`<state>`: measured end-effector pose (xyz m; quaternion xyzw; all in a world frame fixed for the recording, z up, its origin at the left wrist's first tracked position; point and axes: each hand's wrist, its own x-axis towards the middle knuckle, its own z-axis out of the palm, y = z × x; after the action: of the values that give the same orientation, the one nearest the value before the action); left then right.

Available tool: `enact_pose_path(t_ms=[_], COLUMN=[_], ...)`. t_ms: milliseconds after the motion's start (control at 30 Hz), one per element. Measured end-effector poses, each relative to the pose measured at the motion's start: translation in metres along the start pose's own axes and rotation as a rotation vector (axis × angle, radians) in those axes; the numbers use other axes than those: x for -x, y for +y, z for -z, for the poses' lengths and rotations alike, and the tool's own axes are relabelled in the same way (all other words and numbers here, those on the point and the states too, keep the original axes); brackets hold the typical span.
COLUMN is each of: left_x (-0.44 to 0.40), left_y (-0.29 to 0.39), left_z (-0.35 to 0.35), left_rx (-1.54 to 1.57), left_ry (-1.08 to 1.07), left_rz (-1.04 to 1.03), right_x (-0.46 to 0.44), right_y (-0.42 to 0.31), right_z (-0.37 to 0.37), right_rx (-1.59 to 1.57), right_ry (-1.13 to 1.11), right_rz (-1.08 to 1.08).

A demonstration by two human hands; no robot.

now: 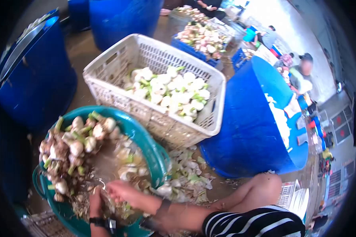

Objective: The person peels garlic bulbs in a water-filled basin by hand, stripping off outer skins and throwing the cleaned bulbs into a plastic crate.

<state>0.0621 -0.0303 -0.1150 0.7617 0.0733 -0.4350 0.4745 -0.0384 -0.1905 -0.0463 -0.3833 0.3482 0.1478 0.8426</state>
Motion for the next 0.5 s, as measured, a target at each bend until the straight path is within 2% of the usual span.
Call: enact_pose_path(t_ms=[33,67,100,167,200,233,267,300,367,400,500], left_x=[0.0,0.023,0.039,0.07,0.084,0.095,0.102,0.106,0.109,0.094,0.117], left_y=[-0.012,0.002,0.008,0.026,0.032,0.035,0.032,0.032,0.033,0.012,0.037], left_z=[-0.008,-0.006,-0.011,-0.02,-0.01,-0.002,-0.003,-0.004,-0.006,0.005,-0.012], left_rx=[0.56,0.67,0.686,0.753,0.746,0.742,0.767,0.766,0.746,0.701,0.736], left_ry=[-0.15,-0.317,-0.169,-0.098,-0.122,-0.138,-0.052,-0.045,-0.007,-0.031,0.009], left_rz=[-0.035,0.018,-0.017,-0.173,-0.227,-0.284,-0.304,-0.305,-0.208,-0.172,-0.089], right_x=[0.004,-0.006,-0.012,0.001,0.009,0.017,0.022,0.026,0.033,0.034,0.03], right_y=[0.007,0.022,0.033,0.031,0.024,0.014,0.007,0.003,0.002,0.005,0.015], right_z=[-0.011,-0.009,-0.009,-0.021,-0.025,-0.027,-0.029,-0.03,-0.032,-0.03,-0.024], right_rx=[0.12,0.383,0.733,0.985,0.981,1.081,1.18,1.178,1.272,1.267,1.128], right_ry=[0.133,0.098,0.157,0.176,0.186,0.092,-0.012,-0.019,-0.089,-0.091,-0.02], right_rz=[0.073,0.274,0.567,0.695,0.693,0.674,0.654,0.656,0.773,0.773,0.733])
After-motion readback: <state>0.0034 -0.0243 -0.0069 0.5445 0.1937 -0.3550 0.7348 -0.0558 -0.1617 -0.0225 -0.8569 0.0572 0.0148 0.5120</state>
